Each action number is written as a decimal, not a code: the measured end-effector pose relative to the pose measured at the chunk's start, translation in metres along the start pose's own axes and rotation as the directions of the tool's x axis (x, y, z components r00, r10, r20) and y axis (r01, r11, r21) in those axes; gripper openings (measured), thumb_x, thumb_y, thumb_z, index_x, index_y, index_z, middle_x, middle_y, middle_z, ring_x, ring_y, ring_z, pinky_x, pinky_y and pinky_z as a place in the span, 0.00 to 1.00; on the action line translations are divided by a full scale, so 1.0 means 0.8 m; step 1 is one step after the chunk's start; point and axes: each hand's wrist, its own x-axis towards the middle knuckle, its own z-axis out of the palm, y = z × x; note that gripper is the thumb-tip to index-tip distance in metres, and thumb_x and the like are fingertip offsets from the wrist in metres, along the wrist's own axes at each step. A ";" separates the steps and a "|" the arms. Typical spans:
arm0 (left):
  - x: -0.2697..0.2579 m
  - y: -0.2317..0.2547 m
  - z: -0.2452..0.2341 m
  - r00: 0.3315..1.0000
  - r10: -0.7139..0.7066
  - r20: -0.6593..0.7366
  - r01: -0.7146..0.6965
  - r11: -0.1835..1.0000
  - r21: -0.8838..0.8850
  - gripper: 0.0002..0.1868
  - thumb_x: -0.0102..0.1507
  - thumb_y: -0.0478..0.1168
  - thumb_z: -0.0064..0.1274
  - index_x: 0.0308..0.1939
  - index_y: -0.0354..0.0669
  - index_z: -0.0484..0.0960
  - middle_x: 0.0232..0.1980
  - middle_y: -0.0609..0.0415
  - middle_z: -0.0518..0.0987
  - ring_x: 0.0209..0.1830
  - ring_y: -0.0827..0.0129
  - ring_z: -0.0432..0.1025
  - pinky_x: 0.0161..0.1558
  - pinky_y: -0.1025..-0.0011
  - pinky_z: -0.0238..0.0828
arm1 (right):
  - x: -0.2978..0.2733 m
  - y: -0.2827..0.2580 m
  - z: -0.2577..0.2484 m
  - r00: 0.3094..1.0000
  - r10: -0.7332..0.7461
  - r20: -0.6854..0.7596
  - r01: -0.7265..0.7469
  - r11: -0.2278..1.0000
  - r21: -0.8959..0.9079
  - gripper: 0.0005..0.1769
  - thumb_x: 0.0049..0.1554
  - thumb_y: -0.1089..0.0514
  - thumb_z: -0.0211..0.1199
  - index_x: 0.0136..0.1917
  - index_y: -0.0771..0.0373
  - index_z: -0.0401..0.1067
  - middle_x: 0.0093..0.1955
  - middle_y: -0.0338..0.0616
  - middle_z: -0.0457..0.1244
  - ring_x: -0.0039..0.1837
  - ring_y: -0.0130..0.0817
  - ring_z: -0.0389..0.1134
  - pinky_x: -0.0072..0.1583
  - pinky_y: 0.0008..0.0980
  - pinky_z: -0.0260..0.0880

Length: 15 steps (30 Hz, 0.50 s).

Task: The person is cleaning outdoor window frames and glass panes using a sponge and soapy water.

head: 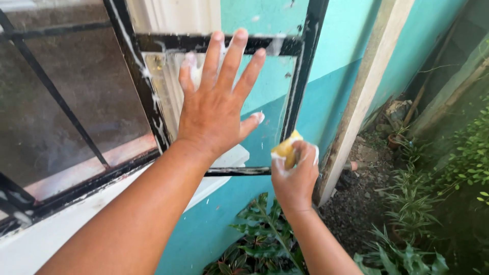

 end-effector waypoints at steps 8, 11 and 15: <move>0.011 -0.008 0.002 0.998 0.035 -0.043 -0.035 0.999 -0.008 0.58 0.55 0.62 0.68 0.83 0.58 0.52 0.85 0.50 0.42 0.84 0.48 0.37 0.70 0.31 0.42 | 0.039 -0.013 -0.003 1.000 0.014 -0.016 -0.015 0.995 -0.094 0.22 0.50 0.66 0.68 0.56 0.67 0.65 0.52 0.54 0.65 0.54 0.48 0.71 0.58 0.40 0.72; 0.000 -0.005 0.007 0.999 0.045 -0.013 -0.045 0.999 -0.021 0.58 0.55 0.63 0.67 0.82 0.58 0.51 0.84 0.48 0.41 0.83 0.47 0.36 0.69 0.31 0.42 | 0.080 -0.052 -0.011 0.989 -0.134 -0.062 0.127 0.986 -0.108 0.21 0.51 0.67 0.67 0.57 0.67 0.67 0.52 0.55 0.66 0.55 0.47 0.72 0.57 0.41 0.72; 0.005 -0.005 0.006 0.999 0.031 -0.010 -0.031 0.999 -0.029 0.59 0.56 0.63 0.66 0.83 0.58 0.48 0.85 0.49 0.40 0.84 0.48 0.34 0.69 0.30 0.42 | 0.112 -0.074 -0.010 0.979 -0.168 -0.114 0.170 0.985 0.003 0.21 0.57 0.67 0.65 0.62 0.68 0.65 0.56 0.54 0.67 0.59 0.43 0.73 0.62 0.38 0.73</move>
